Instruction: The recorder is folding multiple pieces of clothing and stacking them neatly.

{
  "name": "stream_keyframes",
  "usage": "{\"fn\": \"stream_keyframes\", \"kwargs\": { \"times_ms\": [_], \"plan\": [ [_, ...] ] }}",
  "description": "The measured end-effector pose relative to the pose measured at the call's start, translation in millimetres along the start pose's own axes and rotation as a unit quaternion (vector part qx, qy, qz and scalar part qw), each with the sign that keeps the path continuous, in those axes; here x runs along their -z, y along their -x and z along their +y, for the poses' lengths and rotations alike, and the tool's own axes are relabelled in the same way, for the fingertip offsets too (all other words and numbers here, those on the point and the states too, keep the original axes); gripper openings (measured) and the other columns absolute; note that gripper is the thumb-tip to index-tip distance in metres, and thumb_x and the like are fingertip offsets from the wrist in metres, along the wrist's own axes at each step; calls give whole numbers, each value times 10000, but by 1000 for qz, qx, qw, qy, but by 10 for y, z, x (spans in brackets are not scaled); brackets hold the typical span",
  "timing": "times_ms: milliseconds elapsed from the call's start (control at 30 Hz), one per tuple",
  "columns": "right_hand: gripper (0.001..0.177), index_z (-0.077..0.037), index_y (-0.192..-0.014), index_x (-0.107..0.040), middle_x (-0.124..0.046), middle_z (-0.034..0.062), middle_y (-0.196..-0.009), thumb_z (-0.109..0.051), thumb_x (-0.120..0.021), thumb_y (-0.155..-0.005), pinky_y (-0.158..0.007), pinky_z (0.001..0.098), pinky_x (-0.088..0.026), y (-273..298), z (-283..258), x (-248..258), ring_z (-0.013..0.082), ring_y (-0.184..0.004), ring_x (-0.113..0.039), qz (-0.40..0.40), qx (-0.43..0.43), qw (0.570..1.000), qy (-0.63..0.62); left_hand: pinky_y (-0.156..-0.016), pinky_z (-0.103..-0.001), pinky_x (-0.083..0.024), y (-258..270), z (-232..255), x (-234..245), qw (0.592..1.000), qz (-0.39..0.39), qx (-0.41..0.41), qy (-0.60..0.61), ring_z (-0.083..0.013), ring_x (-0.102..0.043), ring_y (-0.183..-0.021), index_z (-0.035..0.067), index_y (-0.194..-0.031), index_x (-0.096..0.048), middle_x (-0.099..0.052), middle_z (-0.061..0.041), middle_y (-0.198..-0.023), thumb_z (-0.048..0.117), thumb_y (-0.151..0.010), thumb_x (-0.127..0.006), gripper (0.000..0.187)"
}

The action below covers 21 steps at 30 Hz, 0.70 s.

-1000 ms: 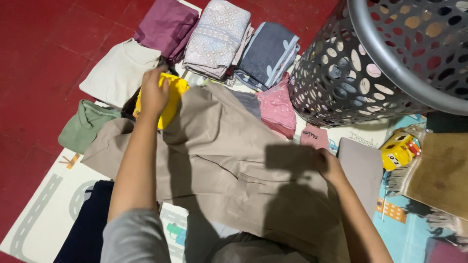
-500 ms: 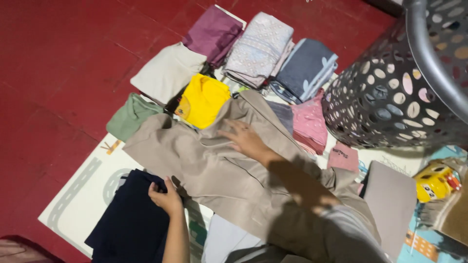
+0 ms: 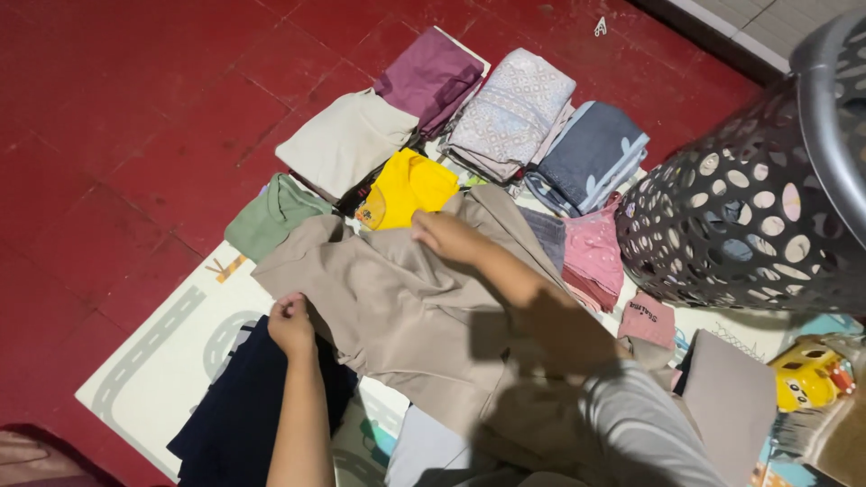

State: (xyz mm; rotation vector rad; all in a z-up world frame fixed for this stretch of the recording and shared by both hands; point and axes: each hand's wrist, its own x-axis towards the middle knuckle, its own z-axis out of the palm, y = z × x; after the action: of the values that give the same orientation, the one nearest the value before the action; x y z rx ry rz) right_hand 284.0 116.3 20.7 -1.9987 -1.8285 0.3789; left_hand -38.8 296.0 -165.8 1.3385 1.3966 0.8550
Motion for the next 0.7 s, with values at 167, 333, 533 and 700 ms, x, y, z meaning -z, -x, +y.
{"fn": "stream_keyframes", "kwargs": {
  "times_ms": [167,333,533,700],
  "plan": [
    [253,-83,-1158,-514,-646,148,-1000,-306,-576,-1056,-815,421,-510,-183,-154,488,349,-947,-676,42,-135,977,-158,-749,-305,-492,-95,-60,-21,997,22,11,73,-163,-583,-883,-61,-1208,-593,-622,-49,-989,195,-943,-837,442],
    [311,-103,-1118,-538,-637,124,-1072,-196,-716,-881,-893,454,-440,-433,-267,811,319,-1084,-610,57,20,996,-70,-812,-311,-498,-287,-170,-79,996,46,18,81,-169,-592,-985,-104,-1204,-537,-574,-91,-1040,107,-890,-902,526],
    [323,-219,-1268,-607,-591,62,-1243,-138,-717,-974,-1112,468,-362,-536,-251,807,273,-1262,-541,167,-54,983,50,-727,-295,-499,-237,85,60,990,108,64,69,-142,-576,-794,-48,-1040,-658,-655,-55,-913,176,-956,-781,269],
    [676,-171,-1424,-535,-427,188,-1497,-212,-804,-805,-1106,541,-268,-46,-96,628,390,-1373,-408,254,-96,960,65,-783,-300,-502,-115,232,116,989,118,61,68,-159,-579,-866,-10,-1196,-573,-615,-85,-993,209,-941,-772,391]
  ]
}}
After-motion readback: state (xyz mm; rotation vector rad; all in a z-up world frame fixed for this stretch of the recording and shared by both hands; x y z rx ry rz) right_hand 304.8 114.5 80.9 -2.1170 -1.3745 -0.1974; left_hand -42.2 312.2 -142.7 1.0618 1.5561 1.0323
